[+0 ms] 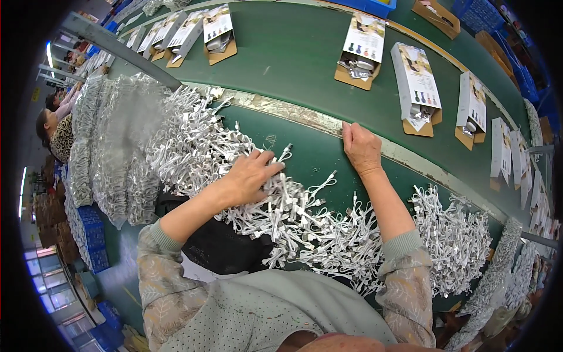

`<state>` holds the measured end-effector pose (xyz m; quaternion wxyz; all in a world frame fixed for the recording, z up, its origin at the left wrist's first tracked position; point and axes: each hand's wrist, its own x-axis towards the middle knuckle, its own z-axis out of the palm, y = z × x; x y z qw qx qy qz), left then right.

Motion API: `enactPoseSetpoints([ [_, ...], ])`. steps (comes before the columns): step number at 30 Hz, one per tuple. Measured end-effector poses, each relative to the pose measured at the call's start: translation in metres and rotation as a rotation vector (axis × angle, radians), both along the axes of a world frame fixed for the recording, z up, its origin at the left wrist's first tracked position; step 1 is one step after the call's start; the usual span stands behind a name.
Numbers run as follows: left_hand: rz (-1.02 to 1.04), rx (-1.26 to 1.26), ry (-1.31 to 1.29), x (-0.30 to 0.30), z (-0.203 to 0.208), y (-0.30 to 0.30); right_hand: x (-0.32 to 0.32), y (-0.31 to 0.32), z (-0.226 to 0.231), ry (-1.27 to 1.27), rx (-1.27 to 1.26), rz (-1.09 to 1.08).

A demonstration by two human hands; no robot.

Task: The person picks up white cables one at a time, folds them, and places them into cardboard boxes on a conveyor belt, occasionally adding small silver packets to the boxes.

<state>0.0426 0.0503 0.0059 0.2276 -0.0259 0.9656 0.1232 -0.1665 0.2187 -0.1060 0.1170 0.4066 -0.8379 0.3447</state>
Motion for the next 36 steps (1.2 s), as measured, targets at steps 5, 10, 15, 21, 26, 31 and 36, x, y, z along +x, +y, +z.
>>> enactPoseSetpoints([
  [5,0.306,0.300,0.312,-0.032,-0.020,-0.013,0.001,-0.003,-0.003,0.060,0.023,-0.009],
  [10,0.574,0.481,0.233,-0.047,0.013,-0.008,0.000,0.001,-0.004,0.042,0.035,-0.019],
  [15,0.622,0.217,0.165,-0.054,0.011,-0.021,-0.002,0.000,-0.003,0.057,0.010,-0.011],
  [21,0.517,0.448,0.079,-0.063,-0.010,-0.037,-0.001,0.000,-0.001,0.049,0.030,-0.005],
  [26,0.586,0.844,0.173,-0.074,-0.014,-0.045,0.000,-0.001,-0.001,-0.006,-0.002,0.000],
  [31,0.683,0.564,0.455,-0.106,-0.022,-0.055,0.001,0.000,-0.002,0.011,0.004,-0.005],
  [36,0.342,-0.164,0.905,-0.151,-0.048,-0.075,0.000,0.001,0.001,0.013,-0.010,-0.005],
])
